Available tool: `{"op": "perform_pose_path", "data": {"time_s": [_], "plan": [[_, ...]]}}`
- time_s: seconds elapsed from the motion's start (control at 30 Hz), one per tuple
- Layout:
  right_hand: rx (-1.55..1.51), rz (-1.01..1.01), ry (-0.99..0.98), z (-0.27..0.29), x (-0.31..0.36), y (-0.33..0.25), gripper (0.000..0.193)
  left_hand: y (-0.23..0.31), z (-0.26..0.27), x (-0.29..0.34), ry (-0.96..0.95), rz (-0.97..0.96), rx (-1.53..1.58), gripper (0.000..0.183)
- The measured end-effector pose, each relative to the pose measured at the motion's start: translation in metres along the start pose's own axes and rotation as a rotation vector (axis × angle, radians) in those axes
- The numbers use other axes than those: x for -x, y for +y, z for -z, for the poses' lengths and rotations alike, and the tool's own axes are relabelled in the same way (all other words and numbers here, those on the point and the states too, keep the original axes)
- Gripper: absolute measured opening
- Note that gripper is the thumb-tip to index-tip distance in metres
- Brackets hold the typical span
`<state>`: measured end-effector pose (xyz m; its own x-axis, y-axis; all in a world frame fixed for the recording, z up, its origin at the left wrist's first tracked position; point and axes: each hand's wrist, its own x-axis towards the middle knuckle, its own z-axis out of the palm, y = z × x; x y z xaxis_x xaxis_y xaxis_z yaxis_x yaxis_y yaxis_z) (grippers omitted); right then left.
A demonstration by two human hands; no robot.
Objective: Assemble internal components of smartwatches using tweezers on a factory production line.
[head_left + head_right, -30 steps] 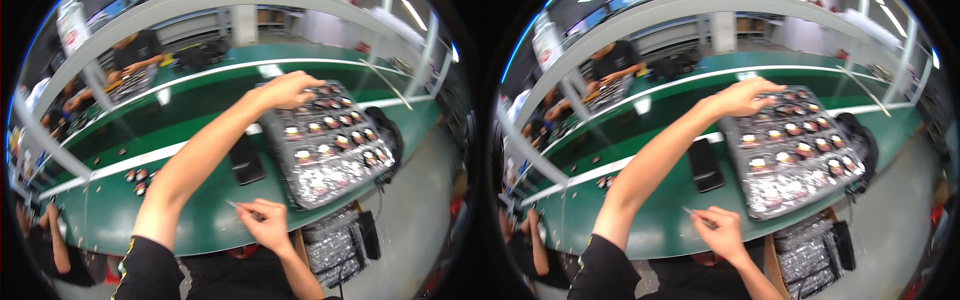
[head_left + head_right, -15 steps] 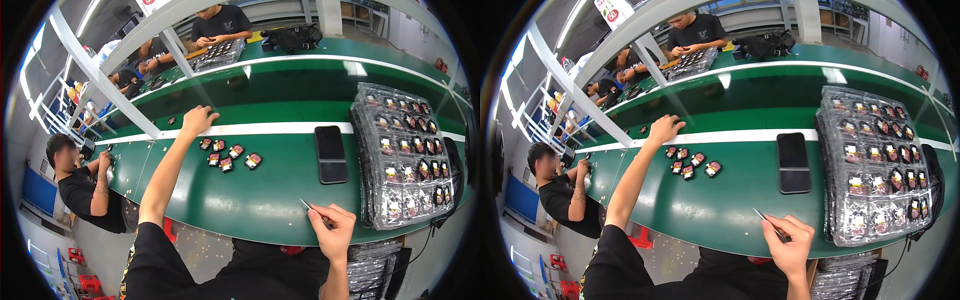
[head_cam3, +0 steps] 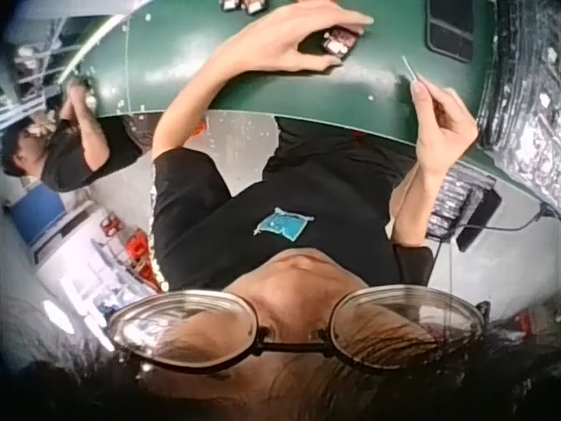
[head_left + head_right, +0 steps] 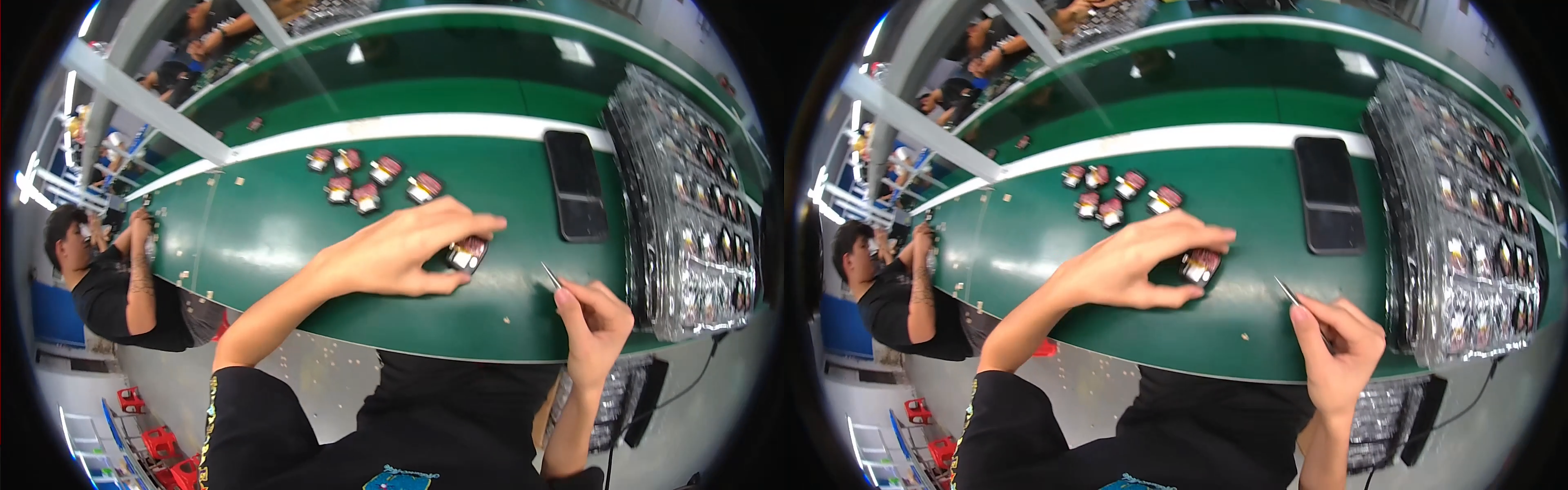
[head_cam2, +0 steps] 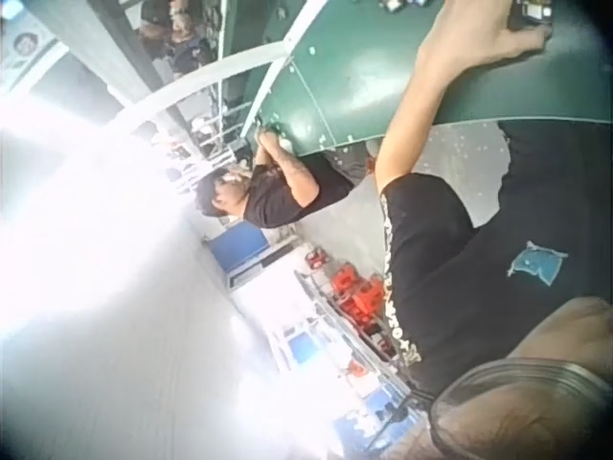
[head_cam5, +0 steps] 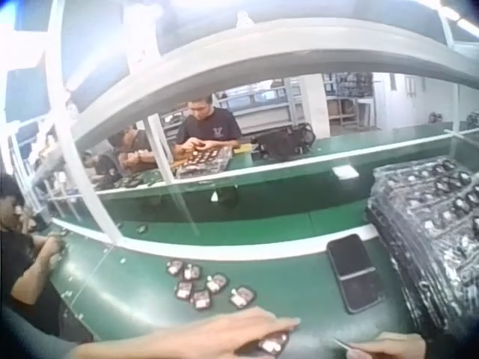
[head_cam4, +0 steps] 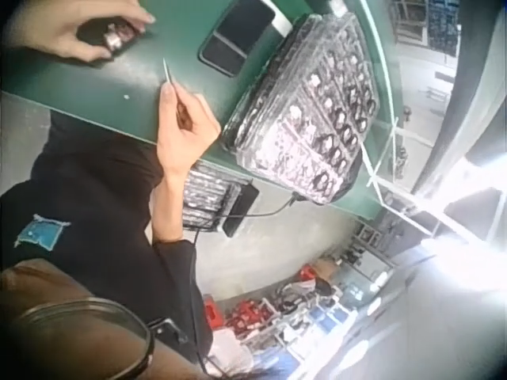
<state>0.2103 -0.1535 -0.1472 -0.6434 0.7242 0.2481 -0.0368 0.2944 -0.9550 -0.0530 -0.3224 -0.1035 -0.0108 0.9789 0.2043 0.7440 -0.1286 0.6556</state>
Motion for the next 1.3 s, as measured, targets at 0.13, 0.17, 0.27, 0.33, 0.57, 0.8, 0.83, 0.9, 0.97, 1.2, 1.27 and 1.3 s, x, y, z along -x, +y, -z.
{"op": "perform_pose_path", "data": {"time_s": [0.13, 0.17, 0.27, 0.33, 0.57, 0.8, 0.83, 0.9, 0.97, 1.2, 1.27, 1.3], "plan": [[0.01, -0.017, -0.017, -0.004, -0.002, -0.003, 0.017, 0.001, -0.015, 0.011, 0.018, -0.016, 0.071, 0.074], [0.037, -0.04, -0.007, -0.004, -0.002, -0.004, 0.017, -0.001, -0.015, 0.01, 0.086, -0.099, 0.035, 0.075], [0.064, 0.004, -0.014, -0.006, -0.004, -0.004, 0.018, -0.005, -0.015, 0.007, 0.137, -0.085, -0.206, 0.084], [0.086, -0.001, -0.051, -0.008, -0.005, -0.01, 0.018, -0.005, -0.02, 0.012, 0.113, -0.014, -0.243, 0.069], [0.069, 0.055, -0.193, -0.019, -0.016, -0.012, 0.016, -0.006, -0.024, 0.012, 0.053, 0.01, -0.064, 0.06], [0.153, 0.131, -0.282, -0.031, -0.021, 0.0, 0.01, -0.005, -0.024, 0.008, 0.003, 0.044, -0.118, 0.065], [0.15, 0.121, -0.284, -0.031, -0.021, 0.0, 0.01, -0.005, -0.024, 0.008, -0.004, 0.05, -0.113, 0.065], [0.181, 0.128, -0.348, -0.029, -0.024, -0.005, 0.014, -0.005, -0.023, 0.008, -0.004, 0.065, -0.121, 0.066], [0.188, 0.125, -0.337, -0.032, -0.024, -0.005, 0.014, -0.007, -0.023, 0.008, -0.005, 0.06, -0.121, 0.068], [0.189, 0.17, -0.345, -0.031, -0.026, -0.001, 0.013, -0.01, -0.023, 0.006, -0.002, 0.052, -0.116, 0.069], [0.191, 0.165, -0.327, -0.032, -0.025, 0.001, 0.014, -0.01, -0.024, 0.006, -0.002, 0.051, -0.119, 0.069], [0.195, 0.163, -0.312, -0.032, -0.024, 0.0, 0.014, -0.011, -0.022, 0.005, -0.003, 0.037, -0.123, 0.07]]}}
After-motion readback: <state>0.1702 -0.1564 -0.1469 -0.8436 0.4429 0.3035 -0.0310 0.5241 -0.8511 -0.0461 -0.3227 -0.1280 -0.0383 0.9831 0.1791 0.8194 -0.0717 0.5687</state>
